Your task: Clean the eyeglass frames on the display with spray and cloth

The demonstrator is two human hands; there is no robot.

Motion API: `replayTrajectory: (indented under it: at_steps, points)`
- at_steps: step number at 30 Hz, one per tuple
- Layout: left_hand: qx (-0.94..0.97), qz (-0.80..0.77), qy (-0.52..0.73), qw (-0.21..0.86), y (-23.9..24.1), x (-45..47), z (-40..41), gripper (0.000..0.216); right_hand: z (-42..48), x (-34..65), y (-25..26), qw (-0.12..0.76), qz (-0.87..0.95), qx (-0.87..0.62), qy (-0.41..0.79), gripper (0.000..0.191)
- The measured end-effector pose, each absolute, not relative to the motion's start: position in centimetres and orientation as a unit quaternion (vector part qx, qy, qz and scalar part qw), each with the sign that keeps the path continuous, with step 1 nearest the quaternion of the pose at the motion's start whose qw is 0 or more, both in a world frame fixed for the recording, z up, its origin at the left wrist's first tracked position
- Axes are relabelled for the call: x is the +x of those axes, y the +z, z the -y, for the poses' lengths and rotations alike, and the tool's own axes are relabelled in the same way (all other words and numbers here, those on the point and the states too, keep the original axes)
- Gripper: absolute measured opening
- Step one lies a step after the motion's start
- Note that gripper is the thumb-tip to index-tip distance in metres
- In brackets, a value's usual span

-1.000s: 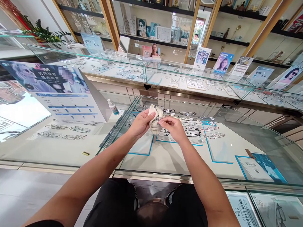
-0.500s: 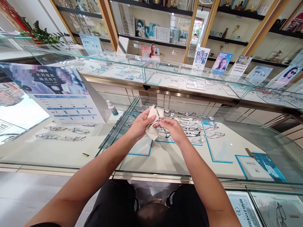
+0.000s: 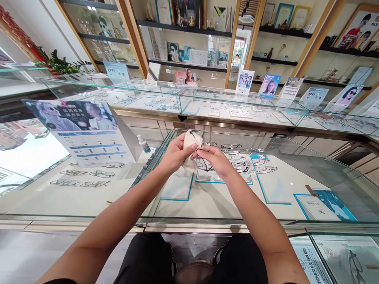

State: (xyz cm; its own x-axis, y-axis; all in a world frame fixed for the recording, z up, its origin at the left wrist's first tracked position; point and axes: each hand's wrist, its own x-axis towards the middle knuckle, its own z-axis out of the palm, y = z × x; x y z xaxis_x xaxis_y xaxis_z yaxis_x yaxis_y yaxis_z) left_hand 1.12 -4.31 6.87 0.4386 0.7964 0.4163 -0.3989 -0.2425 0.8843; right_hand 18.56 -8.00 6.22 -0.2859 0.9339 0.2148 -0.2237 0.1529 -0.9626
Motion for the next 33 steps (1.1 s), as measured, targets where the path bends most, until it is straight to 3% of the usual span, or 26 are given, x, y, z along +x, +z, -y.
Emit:
replayTrajectory:
  at_steps: [6,10,20,27,33]
  points:
    - [0.631,-0.089,0.595,0.490,14.2,2.5,4.6,0.035,8.4,19.1,14.2,0.510,0.643,-0.280,0.498,0.022]
    - [0.615,-0.074,0.635,0.462,15.8,3.6,5.1,0.037,8.8,19.8,16.4,0.505,0.673,-0.278,0.464,0.020]
    - [0.625,-0.080,0.467,0.621,14.5,1.9,2.5,0.043,6.7,21.1,15.8,0.516,0.604,-0.319,0.517,0.031]
    - [0.579,-0.112,0.567,0.575,13.2,3.6,2.0,0.038,6.1,20.0,15.1,0.514,0.654,-0.350,0.430,0.026]
    - [0.559,-0.151,0.626,0.522,13.4,3.5,2.3,0.048,6.1,19.0,14.7,0.489,0.665,-0.340,0.451,0.023]
